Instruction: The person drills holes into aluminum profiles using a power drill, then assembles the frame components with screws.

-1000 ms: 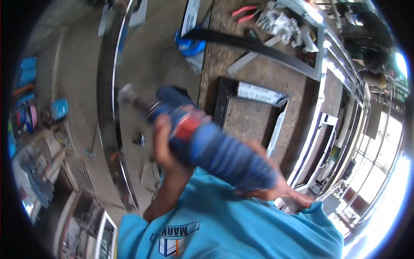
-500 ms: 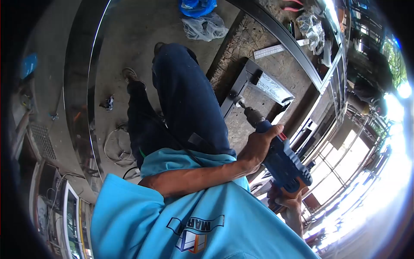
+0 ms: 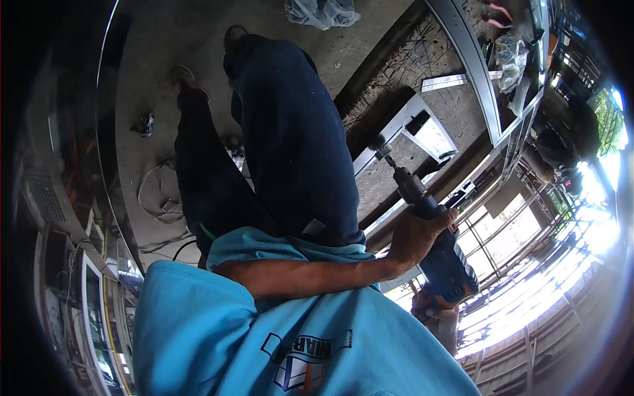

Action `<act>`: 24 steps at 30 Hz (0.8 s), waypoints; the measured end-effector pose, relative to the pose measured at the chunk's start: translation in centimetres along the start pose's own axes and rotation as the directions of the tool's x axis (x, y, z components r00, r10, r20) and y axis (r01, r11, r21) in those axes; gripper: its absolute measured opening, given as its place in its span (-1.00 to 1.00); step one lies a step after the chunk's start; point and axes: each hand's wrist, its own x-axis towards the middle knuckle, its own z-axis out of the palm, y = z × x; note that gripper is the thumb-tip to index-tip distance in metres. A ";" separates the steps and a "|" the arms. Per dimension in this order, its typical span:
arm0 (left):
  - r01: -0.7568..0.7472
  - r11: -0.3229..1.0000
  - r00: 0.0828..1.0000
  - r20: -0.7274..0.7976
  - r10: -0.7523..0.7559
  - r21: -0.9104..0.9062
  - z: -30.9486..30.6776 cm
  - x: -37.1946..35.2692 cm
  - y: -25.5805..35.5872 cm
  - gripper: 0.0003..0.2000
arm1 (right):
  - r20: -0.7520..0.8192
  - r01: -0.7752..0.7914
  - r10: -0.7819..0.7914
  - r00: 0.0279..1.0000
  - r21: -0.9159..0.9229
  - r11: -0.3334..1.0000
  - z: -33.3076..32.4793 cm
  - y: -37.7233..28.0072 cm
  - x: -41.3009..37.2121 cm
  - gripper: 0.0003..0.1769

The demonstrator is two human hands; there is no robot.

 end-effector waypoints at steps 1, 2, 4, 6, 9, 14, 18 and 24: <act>-0.038 0.999 0.999 0.002 0.038 -0.006 0.0 0.1 0.0 -0.53 | -0.001 0.005 -0.005 1.000 -0.004 1.000 0.4 -0.8 1.0 -0.43; -0.032 0.999 0.999 -0.004 0.032 -0.013 -0.1 -0.1 0.4 -0.53 | -0.009 0.009 -0.009 1.000 -0.008 1.000 0.7 -1.6 2.0 -0.43; 0.028 1.000 0.998 0.052 -0.029 0.008 -0.4 -0.3 1.3 -0.53 | -0.007 0.017 -0.017 1.000 -0.013 1.000 1.1 -2.5 3.1 -0.43; 0.026 1.000 0.999 0.039 -0.027 0.008 -0.2 0.1 0.3 -0.52 | -0.011 0.009 -0.009 1.000 -0.020 1.000 1.4 -3.0 3.5 -0.42; 0.052 0.998 0.998 0.032 -0.052 0.021 -0.4 -0.2 1.1 -0.53 | -0.032 -0.013 0.013 0.999 -0.027 1.000 1.9 -3.2 3.0 -0.42; 0.059 0.992 0.997 0.058 -0.053 -0.108 -0.4 -0.4 1.8 -0.55 | -0.056 -0.050 0.048 0.997 -0.032 0.998 2.5 -3.5 2.6 -0.41; 0.083 0.983 0.995 0.070 -0.073 -0.162 -0.4 -0.5 1.6 -0.56 | -0.077 -0.060 0.057 0.995 -0.038 0.997 2.9 -4.4 2.9 -0.41; 0.160 0.971 0.985 0.099 -0.144 -0.179 0.0 0.0 0.7 -0.53 | -0.113 -0.115 0.108 0.988 -0.058 0.992 4.4 -5.1 3.2 -0.40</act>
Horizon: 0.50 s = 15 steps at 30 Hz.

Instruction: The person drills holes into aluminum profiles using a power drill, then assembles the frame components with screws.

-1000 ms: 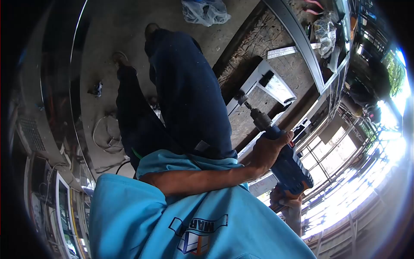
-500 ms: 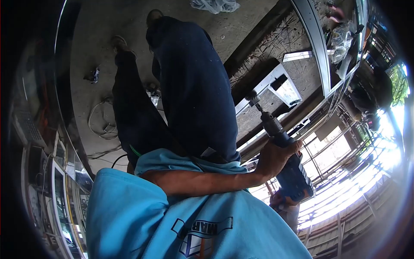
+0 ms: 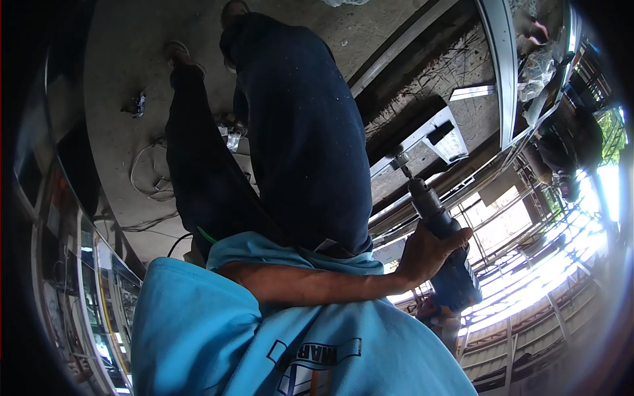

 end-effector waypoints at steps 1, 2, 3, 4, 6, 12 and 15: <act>-0.023 0.999 1.000 -0.021 0.022 -0.024 0.0 0.0 0.4 -0.52 | -0.005 -0.008 0.008 1.000 -0.004 1.000 0.2 0.0 -0.1 -0.40; 0.055 0.997 0.994 -0.093 -0.050 0.054 0.0 -0.6 1.2 -0.52 | -0.012 -0.020 0.020 1.000 -0.005 1.000 0.4 -0.2 -0.3 -0.40; 0.057 0.997 0.994 -0.097 -0.052 0.052 0.0 -0.5 1.0 -0.52 | -0.013 -0.027 0.027 1.000 -0.013 1.000 0.6 -0.2 -0.4 -0.40; 0.044 0.998 0.995 -0.090 -0.041 0.041 0.0 -0.3 0.8 -0.52 | -0.017 -0.034 0.034 0.999 -0.016 0.999 0.7 -0.2 -0.5 -0.40; 0.037 0.999 0.996 -0.078 -0.034 0.038 -0.1 -0.1 0.1 -0.52 | -0.027 -0.045 0.045 0.999 -0.019 0.999 0.9 -0.2 -0.9 -0.40; 0.047 0.998 0.997 -0.062 -0.044 0.045 -0.1 -0.3 0.2 -0.52 | -0.049 -0.105 0.104 0.993 -0.021 0.994 1.0 0.6 -2.9 -0.39; 0.036 0.998 0.998 -0.047 -0.034 0.043 -0.2 -0.4 0.1 -0.52 | -0.053 -0.115 0.114 0.992 -0.025 0.993 0.9 0.8 -3.4 -0.38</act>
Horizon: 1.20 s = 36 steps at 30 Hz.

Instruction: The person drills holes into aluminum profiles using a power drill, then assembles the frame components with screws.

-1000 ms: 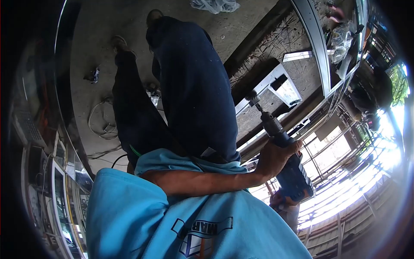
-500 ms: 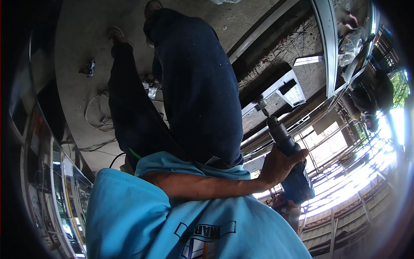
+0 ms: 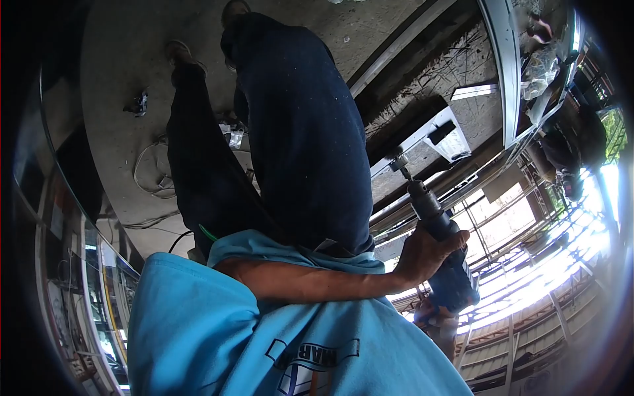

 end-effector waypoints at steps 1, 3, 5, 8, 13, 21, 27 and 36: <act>-0.001 1.000 1.000 -0.006 0.001 0.001 0.0 0.0 0.1 -0.54 | 0.004 0.006 -0.006 1.000 -0.004 1.000 0.1 -0.1 0.2 -0.38; 0.002 1.000 1.000 -0.009 -0.002 0.002 -0.1 -0.1 0.2 -0.55 | 0.007 0.012 -0.011 1.000 -0.009 1.000 0.2 -0.2 0.3 -0.38; 0.035 0.998 0.999 -0.003 -0.035 0.057 -0.2 -0.2 0.7 -0.57 | 0.015 0.036 -0.035 0.999 -0.023 0.999 0.4 -0.8 0.9 -0.38; -0.007 0.997 0.998 0.061 0.012 -0.079 -0.2 -0.4 1.0 -0.61 | 0.022 0.066 -0.065 0.998 -0.036 0.997 0.6 -1.5 1.7 -0.37; -0.028 0.999 0.997 0.067 0.031 -0.042 -0.1 -0.3 1.3 -0.64 | 0.043 0.092 -0.090 0.995 -0.049 0.995 0.7 -1.9 2.4 -0.37; -0.035 0.990 0.996 0.074 0.045 -0.135 -1.4 -1.1 1.8 -0.64 | 0.047 0.069 -0.065 0.997 -0.091 0.993 0.4 -1.3 1.4 -0.36; 0.251 0.848 0.957 0.251 -0.145 -0.466 -2.0 -1.9 3.3 -0.48 | 0.088 0.104 -0.089 0.992 -0.189 0.976 0.2 -1.5 1.3 -0.35; 0.199 0.876 0.969 0.220 -0.109 -0.440 -2.4 -0.1 0.1 -0.27 | 0.193 0.164 -0.100 0.976 -0.352 0.922 -2.9 -0.9 1.4 -0.34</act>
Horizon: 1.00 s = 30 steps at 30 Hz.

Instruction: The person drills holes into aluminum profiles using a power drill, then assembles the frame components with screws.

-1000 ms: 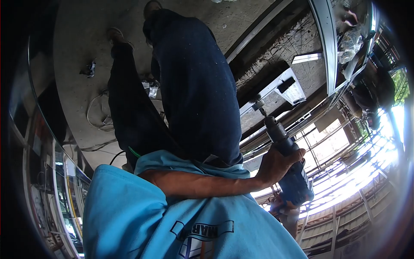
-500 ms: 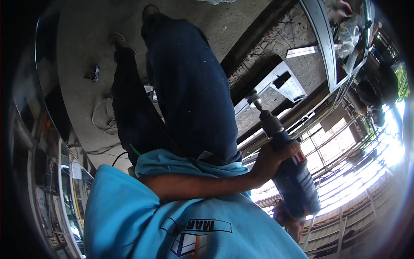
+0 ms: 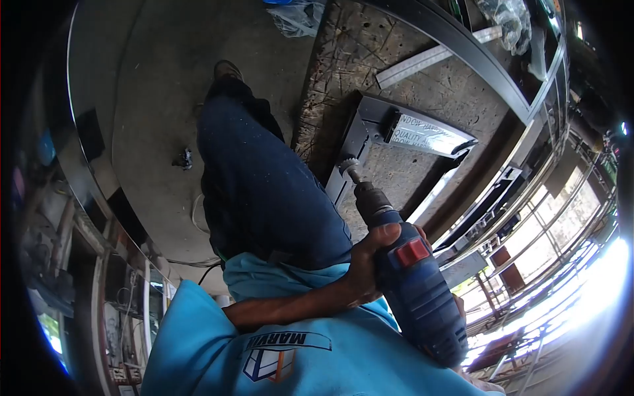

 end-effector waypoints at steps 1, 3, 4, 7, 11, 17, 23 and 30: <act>-0.012 1.000 0.997 0.072 0.012 0.007 -0.3 0.1 0.0 -0.28 | 0.005 -0.006 0.006 1.000 -0.005 1.000 -0.1 0.1 0.1 -0.34; 0.000 1.000 0.998 0.058 0.001 -0.006 -0.2 -0.1 0.1 -0.27 | 0.017 -0.008 0.008 1.000 -0.011 1.000 0.0 0.2 0.2 -0.33; -0.003 1.000 0.998 0.070 0.005 -0.023 0.1 -0.1 0.4 -0.27 | 0.020 -0.011 0.011 1.000 -0.013 1.000 0.0 0.2 0.2 -0.33; 0.011 0.998 0.998 0.066 -0.015 0.056 0.2 -0.1 0.6 -0.25 | 0.030 -0.022 0.023 0.999 -0.019 1.000 0.1 0.2 0.3 -0.33; 0.005 0.996 0.993 0.116 -0.015 0.093 -1.3 0.1 0.3 -0.24 | 0.040 -0.022 0.024 0.999 -0.033 0.999 0.3 0.0 0.9 -0.32; 0.033 0.996 0.975 0.220 -0.013 -0.088 -1.2 0.4 0.0 -0.25 | 0.038 -0.051 0.052 0.998 -0.009 0.999 0.0 0.4 0.5 -0.32; 0.021 0.987 0.961 0.274 0.023 -0.157 0.1 0.5 0.1 -0.25 | 0.033 -0.092 0.091 0.995 0.024 0.995 -0.9 0.9 -0.5 -0.31; -0.038 0.997 0.999 0.029 0.040 -0.067 2.0 -0.4 0.8 -0.28 | 0.030 -0.028 0.028 0.999 -0.005 1.000 -0.5 1.7 0.3 -0.30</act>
